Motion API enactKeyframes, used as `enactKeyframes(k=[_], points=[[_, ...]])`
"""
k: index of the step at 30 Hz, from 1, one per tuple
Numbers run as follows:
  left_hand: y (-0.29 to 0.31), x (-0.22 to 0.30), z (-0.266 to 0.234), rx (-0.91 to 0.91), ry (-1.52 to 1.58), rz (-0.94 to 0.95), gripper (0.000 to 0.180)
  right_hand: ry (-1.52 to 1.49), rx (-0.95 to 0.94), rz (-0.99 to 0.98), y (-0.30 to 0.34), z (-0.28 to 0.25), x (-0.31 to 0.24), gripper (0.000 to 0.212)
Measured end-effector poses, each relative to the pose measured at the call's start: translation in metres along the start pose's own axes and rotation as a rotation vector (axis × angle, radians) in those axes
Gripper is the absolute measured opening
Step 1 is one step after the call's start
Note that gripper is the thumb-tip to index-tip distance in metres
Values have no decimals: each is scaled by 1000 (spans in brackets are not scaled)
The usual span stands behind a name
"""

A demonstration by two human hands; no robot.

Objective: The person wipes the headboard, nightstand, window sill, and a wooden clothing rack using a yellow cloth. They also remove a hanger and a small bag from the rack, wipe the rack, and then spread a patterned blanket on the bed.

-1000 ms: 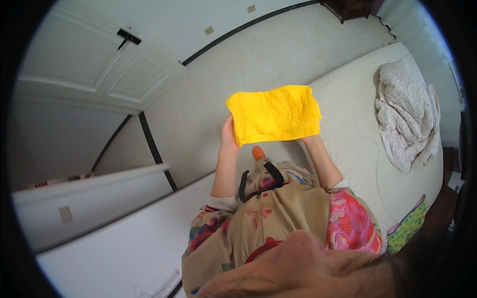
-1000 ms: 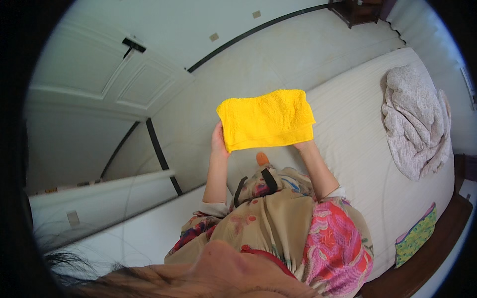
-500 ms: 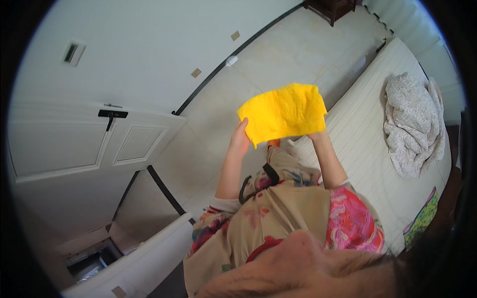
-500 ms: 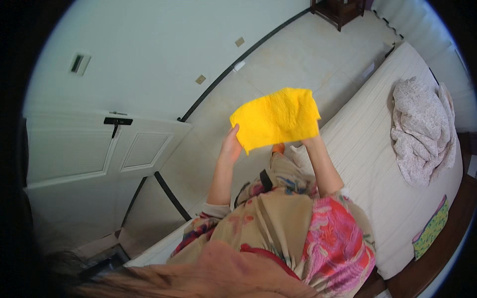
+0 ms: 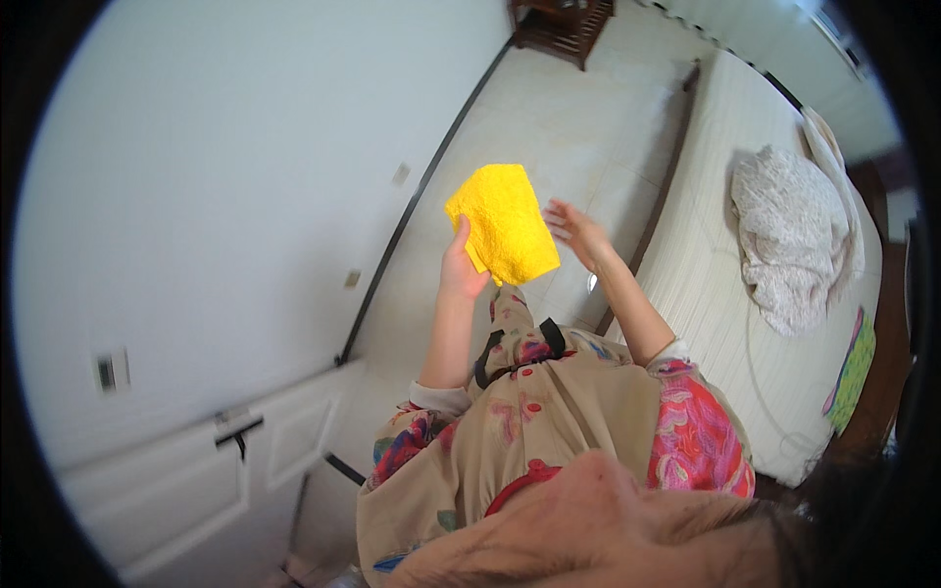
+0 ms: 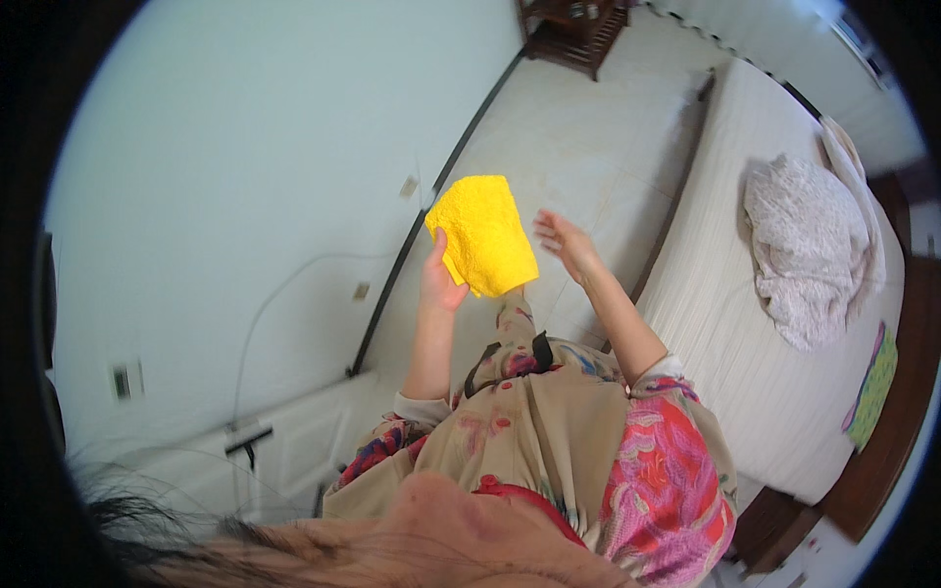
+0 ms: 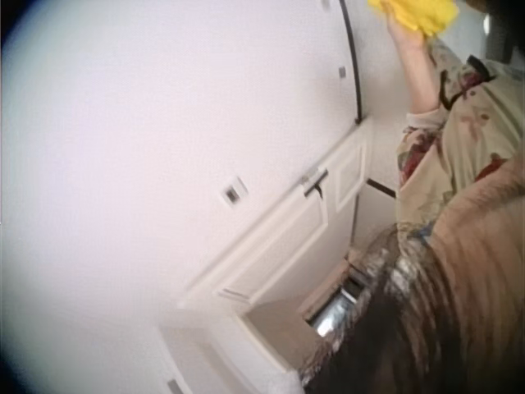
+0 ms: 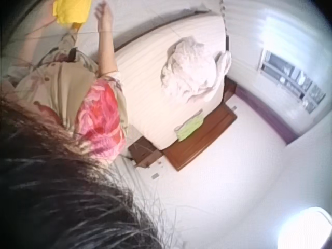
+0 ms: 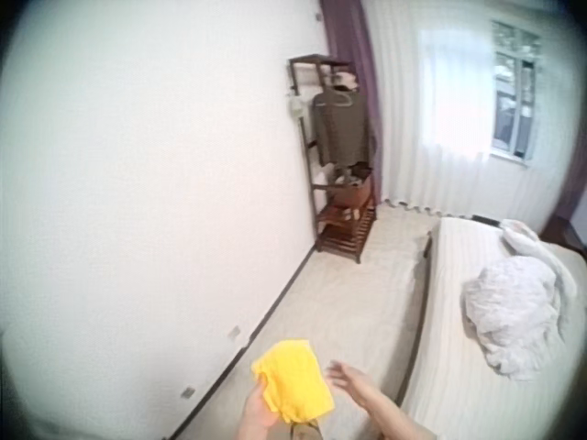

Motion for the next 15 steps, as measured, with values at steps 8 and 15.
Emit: enactKeyframes(k=[8,15], points=[[-167,11,125,-410,-440,-359,46,-411,-68,-271,-87,-9,-71,46],[-319,-47,202,-593,-831,-307,41,-605,67,-720,-113,-78,-186,43]])
Point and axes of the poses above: each hand's wrist, its own y-axis away from the middle knuckle, its own z-axis out of the palm, x = y × z, the point moved 3 cm from there along -y, towards the middle knuckle, and after that the axes turned 4 degrees about x, right-handed, at the moved point
